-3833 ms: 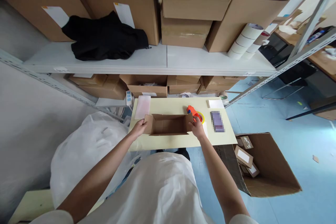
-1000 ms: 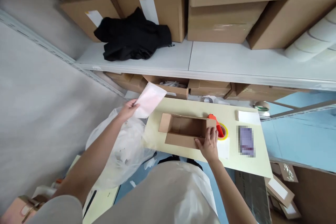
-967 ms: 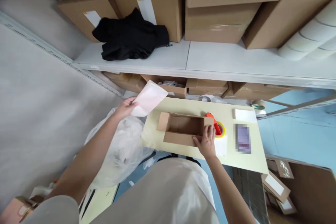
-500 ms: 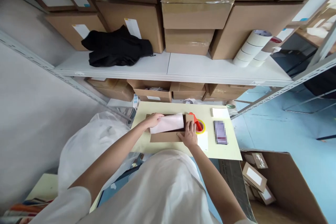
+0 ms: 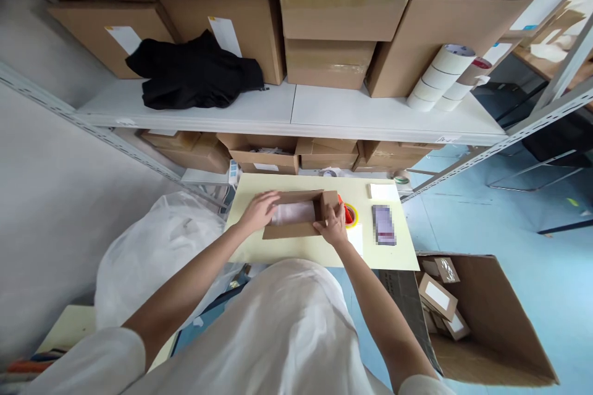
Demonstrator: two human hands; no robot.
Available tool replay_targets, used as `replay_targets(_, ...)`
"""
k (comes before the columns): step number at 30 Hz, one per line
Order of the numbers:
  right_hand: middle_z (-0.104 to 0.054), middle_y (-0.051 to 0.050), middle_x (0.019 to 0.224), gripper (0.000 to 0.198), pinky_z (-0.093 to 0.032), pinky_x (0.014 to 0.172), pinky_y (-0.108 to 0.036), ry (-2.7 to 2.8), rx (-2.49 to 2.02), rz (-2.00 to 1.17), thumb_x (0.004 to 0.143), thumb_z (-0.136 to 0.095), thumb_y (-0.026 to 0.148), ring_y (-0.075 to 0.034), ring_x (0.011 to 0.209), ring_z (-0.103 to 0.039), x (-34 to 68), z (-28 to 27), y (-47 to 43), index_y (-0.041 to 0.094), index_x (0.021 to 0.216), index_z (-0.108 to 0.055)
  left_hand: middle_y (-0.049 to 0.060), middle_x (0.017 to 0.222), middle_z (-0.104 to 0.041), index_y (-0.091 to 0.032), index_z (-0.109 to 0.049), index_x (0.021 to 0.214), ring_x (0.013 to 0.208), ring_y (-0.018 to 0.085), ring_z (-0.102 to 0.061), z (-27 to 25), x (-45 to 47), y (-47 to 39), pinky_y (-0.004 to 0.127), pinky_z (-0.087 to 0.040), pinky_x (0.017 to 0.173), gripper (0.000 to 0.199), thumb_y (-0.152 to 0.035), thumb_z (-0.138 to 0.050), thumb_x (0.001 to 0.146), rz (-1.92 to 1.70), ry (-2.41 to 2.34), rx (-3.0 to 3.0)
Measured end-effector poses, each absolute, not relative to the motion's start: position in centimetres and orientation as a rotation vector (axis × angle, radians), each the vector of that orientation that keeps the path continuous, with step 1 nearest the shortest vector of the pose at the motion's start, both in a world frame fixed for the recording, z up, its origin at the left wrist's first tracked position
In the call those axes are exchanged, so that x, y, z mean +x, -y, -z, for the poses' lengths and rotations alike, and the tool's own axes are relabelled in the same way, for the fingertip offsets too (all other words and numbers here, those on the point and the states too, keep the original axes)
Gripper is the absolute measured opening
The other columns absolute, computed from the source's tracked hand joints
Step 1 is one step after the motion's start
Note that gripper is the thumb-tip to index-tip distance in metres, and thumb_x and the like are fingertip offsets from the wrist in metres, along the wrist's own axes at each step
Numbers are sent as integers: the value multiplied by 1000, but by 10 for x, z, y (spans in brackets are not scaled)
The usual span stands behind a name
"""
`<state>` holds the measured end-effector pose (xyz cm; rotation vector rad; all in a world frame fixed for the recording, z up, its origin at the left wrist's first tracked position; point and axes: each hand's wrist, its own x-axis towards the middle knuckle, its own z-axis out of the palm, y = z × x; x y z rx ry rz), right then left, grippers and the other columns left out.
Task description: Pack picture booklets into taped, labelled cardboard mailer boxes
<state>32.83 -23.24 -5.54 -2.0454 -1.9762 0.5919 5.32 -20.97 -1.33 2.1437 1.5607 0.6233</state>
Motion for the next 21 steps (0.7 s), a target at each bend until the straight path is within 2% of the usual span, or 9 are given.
replay_targets(3, -37, -20, 138, 62, -39, 102, -47, 1971, -2046, -515, 79, -63, 42, -34, 130, -38, 335, 47, 225, 15, 132, -47, 19, 137, -47, -16, -47, 130, 125, 31, -49, 25, 29, 238, 50, -36, 107, 55, -25, -63, 78, -1043, -1919, 1792)
replay_targets(6, -44, -18, 130, 62, -44, 93, -45, 2145, -2043, -408, 79, -64, 39, -33, 116, -50, 338, 29, 213, 21, 135, -47, 21, 133, -48, -15, -37, 136, 110, 29, -60, 45, 19, 256, 47, -50, 90, 71, -29, -68, 73, -1034, -1909, 1373)
replay_targets(8, -47, -16, 127, 69, -47, 85, -42, 2343, -1995, -403, 79, -65, 41, -31, 104, -58, 338, 14, 200, 27, 141, -39, 19, 126, -55, -16, -39, 133, 101, 26, -64, 55, 21, 257, 42, -54, 81, 67, -28, -67, 73, -1031, -1809, 1217)
replay_targets(10, -54, -14, 122, 71, -47, 80, -38, 2527, -1915, -445, 81, -61, 45, -29, 97, -62, 338, -1, 184, 30, 144, -33, 16, 118, -60, -17, -47, 127, 98, 23, -65, 59, 27, 252, 40, -55, 81, 57, -23, -65, 73, -1088, -1745, 1160)
replay_targets(13, -66, -12, 102, 70, -45, 81, -36, 2659, -1804, -567, 86, -53, 50, -28, 95, -63, 336, -16, 158, 25, 147, -29, 11, 112, -65, -19, -56, 117, 96, 20, -65, 58, 33, 240, 37, -53, 86, 43, -19, -61, 74, -1159, -1692, 1187)
replay_targets(17, -69, -9, 92, 73, -45, 83, -33, 2585, -1706, -819, 88, -51, 46, -25, 93, -64, 333, -17, 134, 18, 150, -22, 12, 113, -65, -17, -56, 120, 91, 18, -66, 55, 36, 232, 33, -56, 77, 42, -20, -54, 78, -1147, -1665, 1226)
replay_targets(19, -69, -7, 89, 75, -45, 84, -33, 2536, -1697, -897, 88, -53, 43, -24, 90, -64, 332, -11, 130, 18, 150, -20, 14, 116, -64, -15, -54, 124, 96, 20, -65, 55, 38, 232, 33, -56, 78, 45, -23, -53, 80, -1108, -1634, 1300)
replay_targets(21, -68, -8, 93, 80, -45, 85, -35, 2512, -1670, -927, 86, -56, 40, -24, 90, -63, 330, -3, 131, 18, 151, -15, 16, 124, -60, -14, -53, 127, 109, 23, -61, 55, 39, 233, 36, -54, 86, 49, -28, -55, 80, -1030, -1586, 1467)
